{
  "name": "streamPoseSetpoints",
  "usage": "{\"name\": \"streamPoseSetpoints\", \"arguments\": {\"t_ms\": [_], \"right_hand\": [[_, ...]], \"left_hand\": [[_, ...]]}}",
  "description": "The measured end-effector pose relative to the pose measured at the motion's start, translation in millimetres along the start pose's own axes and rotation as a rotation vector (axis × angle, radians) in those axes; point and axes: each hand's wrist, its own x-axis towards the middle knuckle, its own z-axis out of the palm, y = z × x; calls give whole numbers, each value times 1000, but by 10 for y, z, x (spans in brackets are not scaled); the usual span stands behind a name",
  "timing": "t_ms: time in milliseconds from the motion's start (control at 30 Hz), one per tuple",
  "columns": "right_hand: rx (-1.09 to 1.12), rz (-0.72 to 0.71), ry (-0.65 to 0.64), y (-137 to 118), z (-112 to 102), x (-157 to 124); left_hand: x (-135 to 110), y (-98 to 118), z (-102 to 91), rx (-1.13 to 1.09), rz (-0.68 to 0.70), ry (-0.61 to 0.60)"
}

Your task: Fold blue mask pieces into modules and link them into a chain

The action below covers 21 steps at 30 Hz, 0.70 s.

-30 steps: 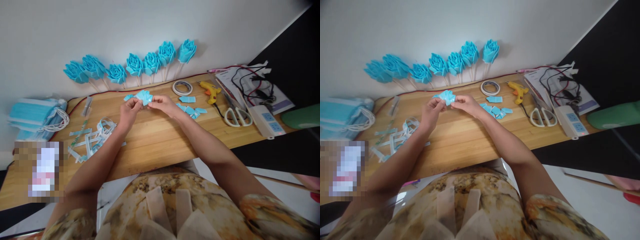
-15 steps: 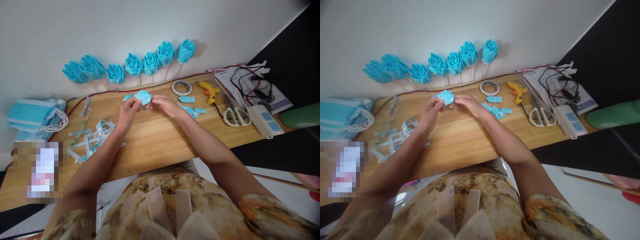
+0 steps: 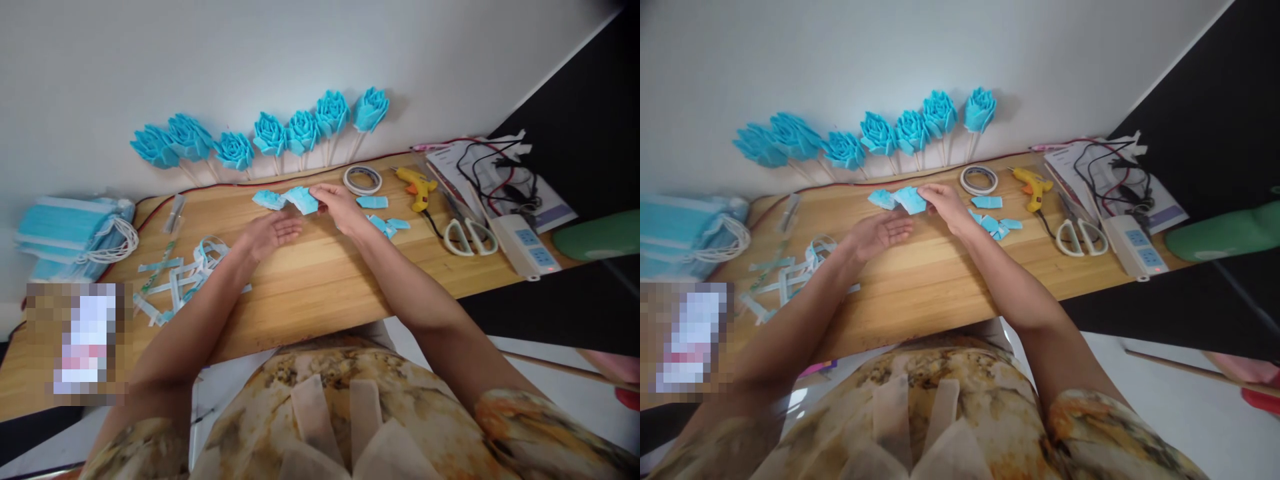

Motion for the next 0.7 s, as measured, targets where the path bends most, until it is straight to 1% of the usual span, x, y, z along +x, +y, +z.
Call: {"name": "streamPoseSetpoints", "arguments": {"t_ms": [67, 133, 200, 300, 367, 467, 533, 633, 700], "right_hand": [[8, -11, -3, -26, 17, -12], [4, -18, -15, -76, 42, -44], [-33, -17, -54, -146, 57, -98], [-188, 14, -142, -248, 33, -221], [-313, 47, -160, -274, -7, -323], [-424, 79, -177, -219, -58, -464], [-436, 99, -198, -141, -70, -525], [-413, 124, -168, -32, -59, -543], [-441, 124, -149, 8, -47, -516]], "left_hand": [[35, 7, -34, -46, -2, 21], [67, 11, -57, -62, 32, 24], [94, 14, -68, -96, 72, 44], [132, 18, -79, -194, 114, 106], [159, 17, -93, -225, 127, 131], [193, 3, -119, -177, 165, 123], [207, -4, -123, -140, 195, 123], [213, 25, -102, -115, 204, 131], [216, 79, -85, -94, 188, 128]]}}
